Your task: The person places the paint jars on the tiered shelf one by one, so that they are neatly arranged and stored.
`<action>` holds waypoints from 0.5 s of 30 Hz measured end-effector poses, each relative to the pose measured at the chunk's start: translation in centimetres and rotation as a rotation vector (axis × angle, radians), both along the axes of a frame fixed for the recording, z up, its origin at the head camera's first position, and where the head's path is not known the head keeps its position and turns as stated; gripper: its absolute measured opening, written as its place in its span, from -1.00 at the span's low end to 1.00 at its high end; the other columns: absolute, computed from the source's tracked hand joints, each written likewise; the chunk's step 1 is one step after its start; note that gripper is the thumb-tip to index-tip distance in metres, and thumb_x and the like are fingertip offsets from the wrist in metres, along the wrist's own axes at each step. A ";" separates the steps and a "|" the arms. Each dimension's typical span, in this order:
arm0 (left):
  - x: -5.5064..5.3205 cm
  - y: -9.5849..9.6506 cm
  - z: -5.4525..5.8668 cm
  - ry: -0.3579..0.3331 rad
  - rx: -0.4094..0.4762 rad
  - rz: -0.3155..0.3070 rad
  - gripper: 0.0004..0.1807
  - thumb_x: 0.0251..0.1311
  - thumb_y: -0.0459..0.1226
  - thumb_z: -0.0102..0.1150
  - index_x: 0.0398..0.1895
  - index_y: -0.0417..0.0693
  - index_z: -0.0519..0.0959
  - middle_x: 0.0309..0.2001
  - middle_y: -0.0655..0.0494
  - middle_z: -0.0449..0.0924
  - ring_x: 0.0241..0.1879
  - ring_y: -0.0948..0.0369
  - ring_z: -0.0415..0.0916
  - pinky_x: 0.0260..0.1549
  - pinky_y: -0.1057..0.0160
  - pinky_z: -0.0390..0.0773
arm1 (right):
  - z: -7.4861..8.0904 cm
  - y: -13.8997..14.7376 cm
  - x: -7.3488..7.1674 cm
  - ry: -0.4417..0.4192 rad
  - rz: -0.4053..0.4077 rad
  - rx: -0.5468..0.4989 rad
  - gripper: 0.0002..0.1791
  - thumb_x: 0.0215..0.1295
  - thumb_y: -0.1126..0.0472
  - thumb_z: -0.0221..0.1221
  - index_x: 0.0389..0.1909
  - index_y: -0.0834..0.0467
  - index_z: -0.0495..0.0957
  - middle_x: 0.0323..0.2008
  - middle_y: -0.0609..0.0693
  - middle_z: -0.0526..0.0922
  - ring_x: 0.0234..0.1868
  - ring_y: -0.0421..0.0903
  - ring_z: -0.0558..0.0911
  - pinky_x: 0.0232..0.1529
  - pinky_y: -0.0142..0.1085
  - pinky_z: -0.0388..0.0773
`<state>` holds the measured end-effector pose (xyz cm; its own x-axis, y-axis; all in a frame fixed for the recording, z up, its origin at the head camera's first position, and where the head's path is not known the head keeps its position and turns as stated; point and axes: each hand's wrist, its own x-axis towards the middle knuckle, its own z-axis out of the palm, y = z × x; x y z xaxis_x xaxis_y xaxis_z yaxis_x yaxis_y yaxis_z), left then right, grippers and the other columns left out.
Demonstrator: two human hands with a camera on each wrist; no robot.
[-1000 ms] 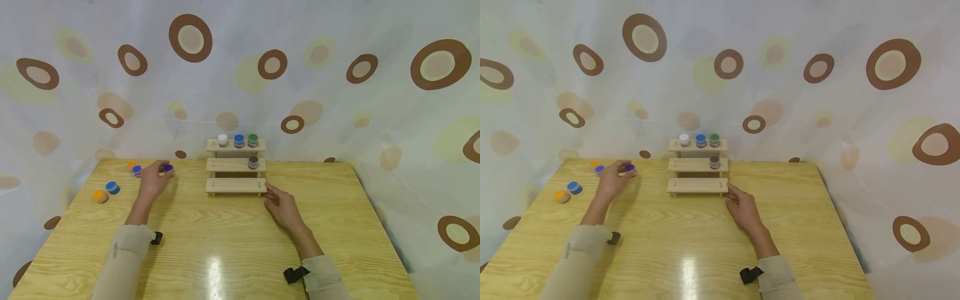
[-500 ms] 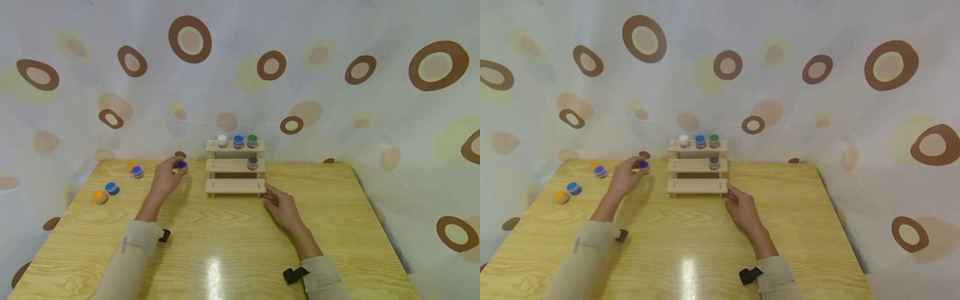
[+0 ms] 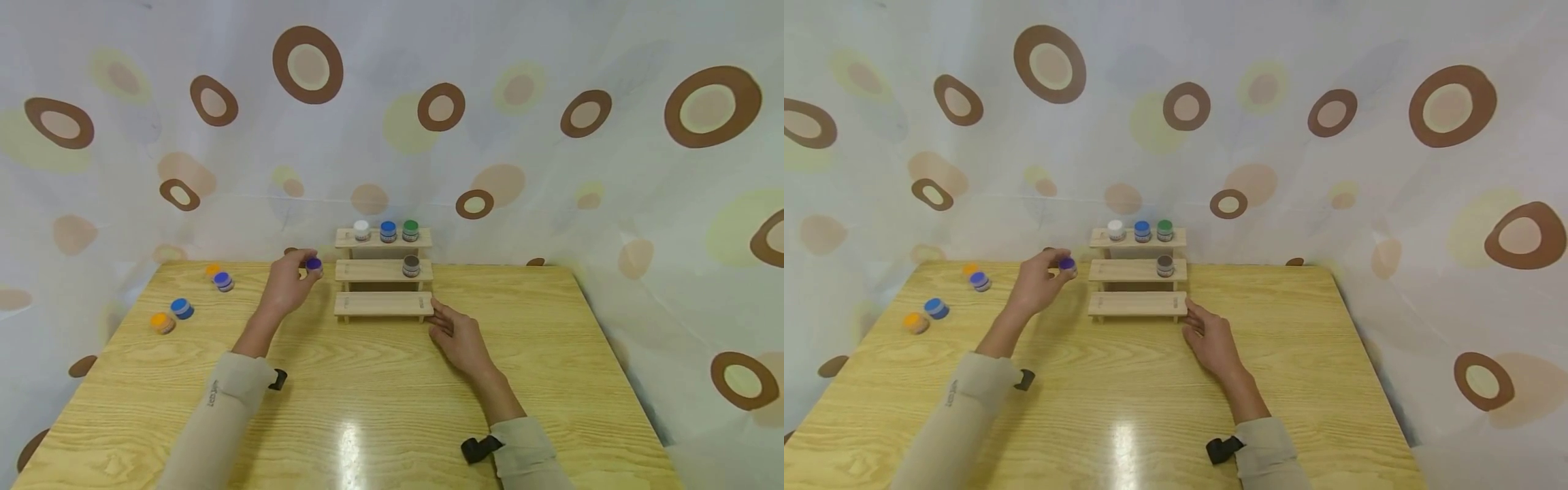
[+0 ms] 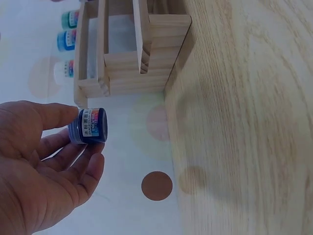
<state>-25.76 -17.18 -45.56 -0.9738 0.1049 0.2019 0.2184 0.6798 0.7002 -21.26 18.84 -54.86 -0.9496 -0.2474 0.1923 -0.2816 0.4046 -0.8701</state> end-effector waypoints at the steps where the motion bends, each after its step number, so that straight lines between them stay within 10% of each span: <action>1: 0.0 0.1 0.0 0.002 -0.001 -0.003 -0.48 0.54 -0.32 0.20 0.47 -0.33 0.42 0.28 -0.29 0.55 0.32 -0.18 0.49 0.26 -0.20 0.57 | 0.0 0.0 0.0 0.001 0.002 -0.002 -0.33 0.47 0.46 0.24 0.55 0.34 0.29 0.28 0.34 0.62 0.24 0.18 0.69 0.23 -0.16 0.65; 15: -0.4 2.3 0.7 0.045 0.011 -0.066 -0.50 0.50 -0.36 0.24 0.41 -0.39 0.47 0.25 -0.30 0.59 0.25 -0.16 0.55 0.18 -0.17 0.63 | 0.1 -0.1 0.1 0.008 0.003 0.006 -0.33 0.47 0.46 0.24 0.55 0.35 0.29 0.26 0.33 0.63 0.22 0.17 0.70 0.22 -0.16 0.66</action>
